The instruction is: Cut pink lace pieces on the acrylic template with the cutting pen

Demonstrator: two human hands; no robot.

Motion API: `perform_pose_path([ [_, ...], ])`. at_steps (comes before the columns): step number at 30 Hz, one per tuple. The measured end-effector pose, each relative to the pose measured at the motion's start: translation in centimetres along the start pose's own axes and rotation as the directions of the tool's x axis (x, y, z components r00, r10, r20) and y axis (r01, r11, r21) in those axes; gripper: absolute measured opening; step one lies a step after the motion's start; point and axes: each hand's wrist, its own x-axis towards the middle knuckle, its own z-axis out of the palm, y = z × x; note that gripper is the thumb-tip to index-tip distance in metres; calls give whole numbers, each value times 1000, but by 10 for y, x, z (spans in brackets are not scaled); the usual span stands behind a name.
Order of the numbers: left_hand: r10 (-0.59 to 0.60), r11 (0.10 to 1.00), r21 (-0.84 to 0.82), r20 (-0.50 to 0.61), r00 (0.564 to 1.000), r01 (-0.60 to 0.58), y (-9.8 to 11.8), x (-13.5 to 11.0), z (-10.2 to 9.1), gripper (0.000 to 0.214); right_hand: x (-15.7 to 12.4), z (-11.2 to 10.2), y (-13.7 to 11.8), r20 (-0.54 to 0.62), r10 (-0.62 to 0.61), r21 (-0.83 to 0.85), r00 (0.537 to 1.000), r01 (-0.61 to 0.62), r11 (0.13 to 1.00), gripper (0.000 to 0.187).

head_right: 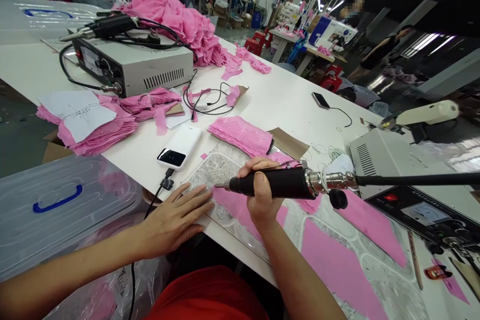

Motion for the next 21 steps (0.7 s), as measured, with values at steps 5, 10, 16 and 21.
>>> perform_pose_path([
  [5, 0, 1000, 11, 18, 1000, -1, -1, 1, -2, 39, 7, -3, -5, -37, -16, -13, 999, 15, 1000, 11],
  [10, 1, 1000, 7, 31, 1000, -1, -1, 1, -3, 40, 15, -18, -12, -119, -14, -20, 993, 11, 1000, 11],
  [16, -5, 1000, 4, 23, 1000, 5, 0, 1, 0, 41, 13, -24, -11, -125, -4, -10, 992, 3, 1000, 9],
  [21, -5, 1000, 5, 17, 1000, 5, -1, 1, 0, 41, 12, -21, -9, -110, -19, -34, 994, 15, 999, 9],
])
